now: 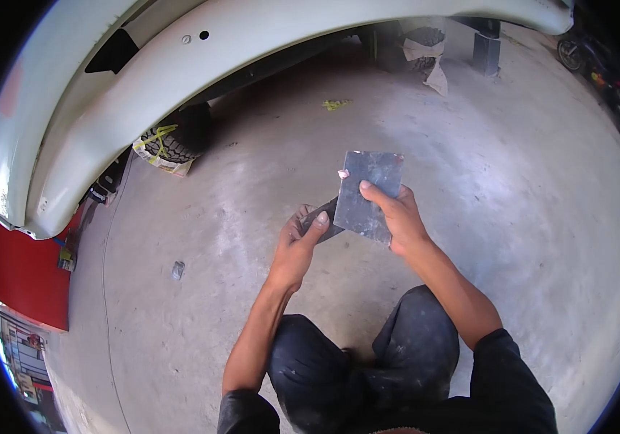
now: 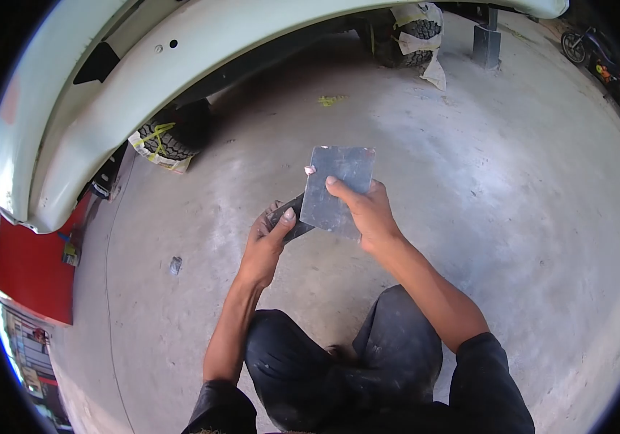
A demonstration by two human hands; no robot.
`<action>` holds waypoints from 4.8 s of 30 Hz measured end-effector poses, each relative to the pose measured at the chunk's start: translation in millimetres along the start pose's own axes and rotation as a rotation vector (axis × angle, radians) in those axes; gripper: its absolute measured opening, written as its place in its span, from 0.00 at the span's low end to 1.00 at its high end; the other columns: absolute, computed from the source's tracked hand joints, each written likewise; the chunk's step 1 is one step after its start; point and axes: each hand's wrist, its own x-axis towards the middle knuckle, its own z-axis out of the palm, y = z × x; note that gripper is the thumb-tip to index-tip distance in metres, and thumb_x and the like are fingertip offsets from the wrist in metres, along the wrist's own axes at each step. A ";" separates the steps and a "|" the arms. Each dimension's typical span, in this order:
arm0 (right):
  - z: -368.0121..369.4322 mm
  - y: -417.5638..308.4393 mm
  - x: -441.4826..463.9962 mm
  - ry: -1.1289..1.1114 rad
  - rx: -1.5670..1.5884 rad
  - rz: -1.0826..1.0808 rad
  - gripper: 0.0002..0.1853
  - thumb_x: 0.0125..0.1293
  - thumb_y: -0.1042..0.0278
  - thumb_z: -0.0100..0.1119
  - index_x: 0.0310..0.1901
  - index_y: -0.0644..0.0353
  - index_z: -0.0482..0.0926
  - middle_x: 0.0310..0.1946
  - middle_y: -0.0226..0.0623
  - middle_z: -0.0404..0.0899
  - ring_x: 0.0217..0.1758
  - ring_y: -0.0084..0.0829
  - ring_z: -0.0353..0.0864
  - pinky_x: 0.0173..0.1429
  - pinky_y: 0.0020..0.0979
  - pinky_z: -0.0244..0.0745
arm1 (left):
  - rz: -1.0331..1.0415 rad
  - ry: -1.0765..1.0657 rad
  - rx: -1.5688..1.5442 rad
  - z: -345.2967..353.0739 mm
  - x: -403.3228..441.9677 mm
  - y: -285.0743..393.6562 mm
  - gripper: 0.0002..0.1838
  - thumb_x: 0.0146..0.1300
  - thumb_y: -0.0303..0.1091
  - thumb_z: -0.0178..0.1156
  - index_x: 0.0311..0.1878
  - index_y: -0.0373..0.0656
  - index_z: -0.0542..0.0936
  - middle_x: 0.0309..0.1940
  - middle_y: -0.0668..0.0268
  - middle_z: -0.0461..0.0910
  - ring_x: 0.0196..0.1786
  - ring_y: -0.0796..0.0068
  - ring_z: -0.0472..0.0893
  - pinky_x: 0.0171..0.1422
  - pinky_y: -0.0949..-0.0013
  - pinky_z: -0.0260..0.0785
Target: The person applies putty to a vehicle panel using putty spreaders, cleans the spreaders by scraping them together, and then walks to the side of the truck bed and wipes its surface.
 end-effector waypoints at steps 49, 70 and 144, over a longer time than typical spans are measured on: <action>-16.3 19.3 20.5 0.175 0.187 -0.169 0.27 0.78 0.52 0.52 0.67 0.65 0.71 0.60 0.37 0.79 0.61 0.33 0.80 0.63 0.35 0.74 | 0.219 0.111 0.136 -23.5 9.0 -3.5 0.22 0.73 0.51 0.62 0.35 0.38 0.81 0.26 0.74 0.77 0.32 0.85 0.72 0.41 0.74 0.68; -23.6 25.2 22.1 -0.003 -0.107 0.059 0.32 0.78 0.36 0.46 0.39 0.62 0.84 0.25 0.31 0.78 0.26 0.25 0.77 0.29 0.28 0.73 | 0.316 0.245 -0.053 -21.9 18.7 -14.2 0.23 0.78 0.49 0.54 0.33 0.38 0.79 0.27 0.78 0.74 0.32 0.87 0.68 0.35 0.73 0.61; 2.1 -2.0 -0.1 0.096 -0.114 -0.173 0.13 0.67 0.70 0.68 0.50 0.65 0.82 0.43 0.35 0.86 0.44 0.23 0.85 0.52 0.28 0.80 | 0.085 0.017 0.179 -20.4 -13.3 7.6 0.19 0.71 0.40 0.65 0.57 0.36 0.81 0.44 0.65 0.85 0.49 0.76 0.81 0.55 0.70 0.73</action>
